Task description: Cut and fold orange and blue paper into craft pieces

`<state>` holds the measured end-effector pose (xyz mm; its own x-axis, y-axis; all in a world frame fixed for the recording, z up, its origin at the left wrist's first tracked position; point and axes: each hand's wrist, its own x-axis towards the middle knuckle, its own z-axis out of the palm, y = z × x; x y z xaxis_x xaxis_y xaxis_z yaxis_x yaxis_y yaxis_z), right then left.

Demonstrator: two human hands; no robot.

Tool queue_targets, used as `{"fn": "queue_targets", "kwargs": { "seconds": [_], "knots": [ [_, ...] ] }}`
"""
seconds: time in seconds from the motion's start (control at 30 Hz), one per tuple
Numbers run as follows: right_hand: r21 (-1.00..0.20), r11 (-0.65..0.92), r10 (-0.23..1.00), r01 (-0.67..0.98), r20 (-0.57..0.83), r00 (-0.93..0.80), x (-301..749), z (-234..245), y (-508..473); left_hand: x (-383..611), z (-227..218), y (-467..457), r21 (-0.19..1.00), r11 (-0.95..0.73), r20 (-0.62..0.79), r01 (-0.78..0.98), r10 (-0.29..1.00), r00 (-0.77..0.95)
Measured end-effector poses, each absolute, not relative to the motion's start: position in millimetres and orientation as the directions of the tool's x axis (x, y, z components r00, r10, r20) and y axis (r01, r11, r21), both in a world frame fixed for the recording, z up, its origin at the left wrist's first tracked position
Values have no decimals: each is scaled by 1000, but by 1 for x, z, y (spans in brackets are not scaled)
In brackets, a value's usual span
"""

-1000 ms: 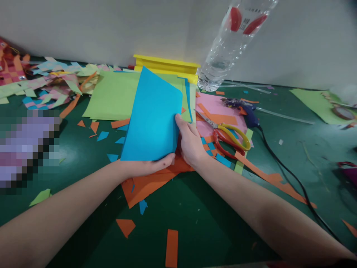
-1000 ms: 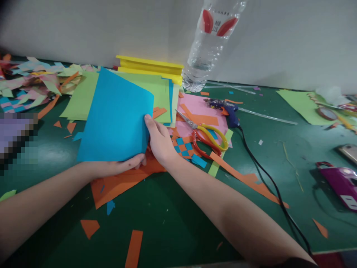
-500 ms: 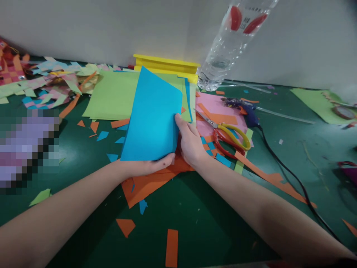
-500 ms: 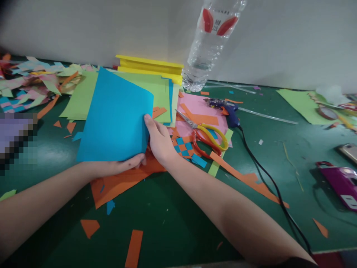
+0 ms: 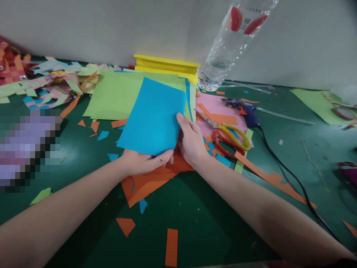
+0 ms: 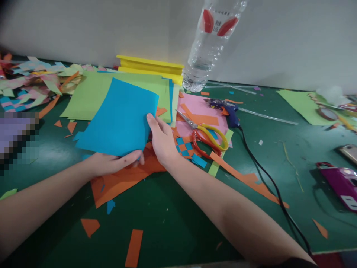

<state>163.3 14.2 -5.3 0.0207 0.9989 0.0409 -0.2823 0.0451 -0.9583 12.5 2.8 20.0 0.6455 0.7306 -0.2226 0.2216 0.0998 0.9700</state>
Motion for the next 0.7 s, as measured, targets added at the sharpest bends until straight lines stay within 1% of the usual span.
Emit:
{"fn": "queue_targets", "kwargs": {
  "seconds": [0.03,0.07,0.13,0.17,0.4,0.57,0.7],
  "knots": [
    [-957,52,999,-286,47,24,163,-5,14,13,23,2,941,-56,-186,334,737,649],
    [-957,56,998,-286,50,28,163,-5,14,13,25,1,895,-181,-151,407,737,659],
    [-957,53,999,-285,48,25,163,-5,14,12,26,1,820,-320,-104,474,732,673],
    [-958,46,999,-282,45,12,163,-5,14,12,26,1,807,-344,-90,479,730,677],
    [-969,31,995,-245,54,-88,166,-1,11,10,22,2,836,-325,-46,442,761,647],
    [-964,-40,944,-262,50,-325,165,5,5,10,20,2,858,-306,-17,412,785,619],
    [-973,-46,931,-228,41,-363,164,7,2,12,21,3,848,-306,-29,433,789,614]
  ]
}}
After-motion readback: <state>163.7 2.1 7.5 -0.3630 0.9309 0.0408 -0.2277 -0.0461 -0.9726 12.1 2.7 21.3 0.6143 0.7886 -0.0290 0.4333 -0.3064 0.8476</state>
